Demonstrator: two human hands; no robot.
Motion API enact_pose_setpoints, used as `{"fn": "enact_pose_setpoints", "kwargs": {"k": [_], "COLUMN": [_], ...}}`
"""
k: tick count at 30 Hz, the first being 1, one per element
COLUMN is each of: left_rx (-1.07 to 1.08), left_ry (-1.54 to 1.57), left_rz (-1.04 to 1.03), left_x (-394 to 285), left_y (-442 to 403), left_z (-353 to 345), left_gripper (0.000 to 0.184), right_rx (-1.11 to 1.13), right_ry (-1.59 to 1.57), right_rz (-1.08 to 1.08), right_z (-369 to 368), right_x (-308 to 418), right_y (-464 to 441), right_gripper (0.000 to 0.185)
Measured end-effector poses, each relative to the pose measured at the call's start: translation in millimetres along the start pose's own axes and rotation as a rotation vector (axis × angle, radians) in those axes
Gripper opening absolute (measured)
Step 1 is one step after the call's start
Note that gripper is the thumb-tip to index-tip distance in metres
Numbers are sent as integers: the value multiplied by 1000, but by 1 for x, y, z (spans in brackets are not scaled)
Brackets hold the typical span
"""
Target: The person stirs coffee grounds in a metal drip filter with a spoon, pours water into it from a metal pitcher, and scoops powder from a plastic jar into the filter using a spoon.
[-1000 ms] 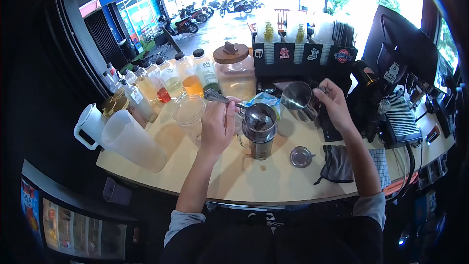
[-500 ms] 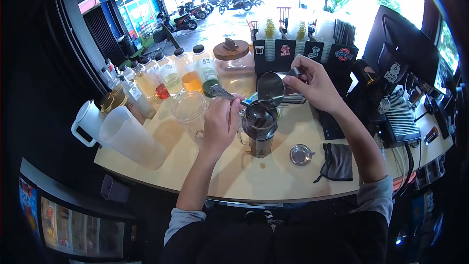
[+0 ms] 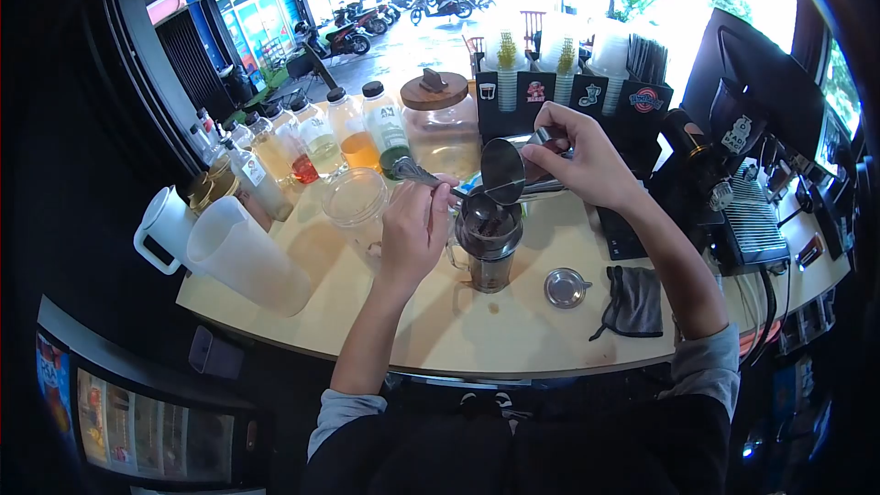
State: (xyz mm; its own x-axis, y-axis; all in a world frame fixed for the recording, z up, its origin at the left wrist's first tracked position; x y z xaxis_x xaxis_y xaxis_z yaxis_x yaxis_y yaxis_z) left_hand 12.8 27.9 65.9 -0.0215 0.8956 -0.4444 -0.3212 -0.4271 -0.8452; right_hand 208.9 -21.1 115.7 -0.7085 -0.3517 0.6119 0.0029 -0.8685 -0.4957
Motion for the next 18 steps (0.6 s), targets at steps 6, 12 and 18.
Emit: {"fn": "enact_pose_setpoints", "kwargs": {"k": [6, 12, 18], "left_rx": [-17, -14, -25], "left_ry": [25, -1, -11], "left_rz": [14, 5, 16], "left_x": [1, 0, 0], "left_y": [-1, -1, 0], "left_z": [1, 0, 0], "left_gripper": [11, 10, 9], "right_rx": [13, 2, -30], "right_ry": [-102, 8, 107], "right_rz": [-50, -11, 67], "right_z": [1, 3, 3], "right_x": [2, 9, 14], "right_y": [6, 7, 6], "right_gripper": [20, 21, 25]}}
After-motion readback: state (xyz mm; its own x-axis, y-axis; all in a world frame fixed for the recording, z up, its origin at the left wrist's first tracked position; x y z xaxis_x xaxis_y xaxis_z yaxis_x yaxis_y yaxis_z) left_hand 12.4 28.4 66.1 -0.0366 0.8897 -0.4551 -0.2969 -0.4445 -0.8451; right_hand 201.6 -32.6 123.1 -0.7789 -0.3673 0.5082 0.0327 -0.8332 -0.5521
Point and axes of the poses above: each hand's wrist, its own y-axis away from the middle knuckle, its own z-axis out of the back of the hand, x = y × z, the point moved 7 cm from there along -y, towards the middle knuckle, and after that the axes turned 6 degrees about y, right-handed, at the moved point
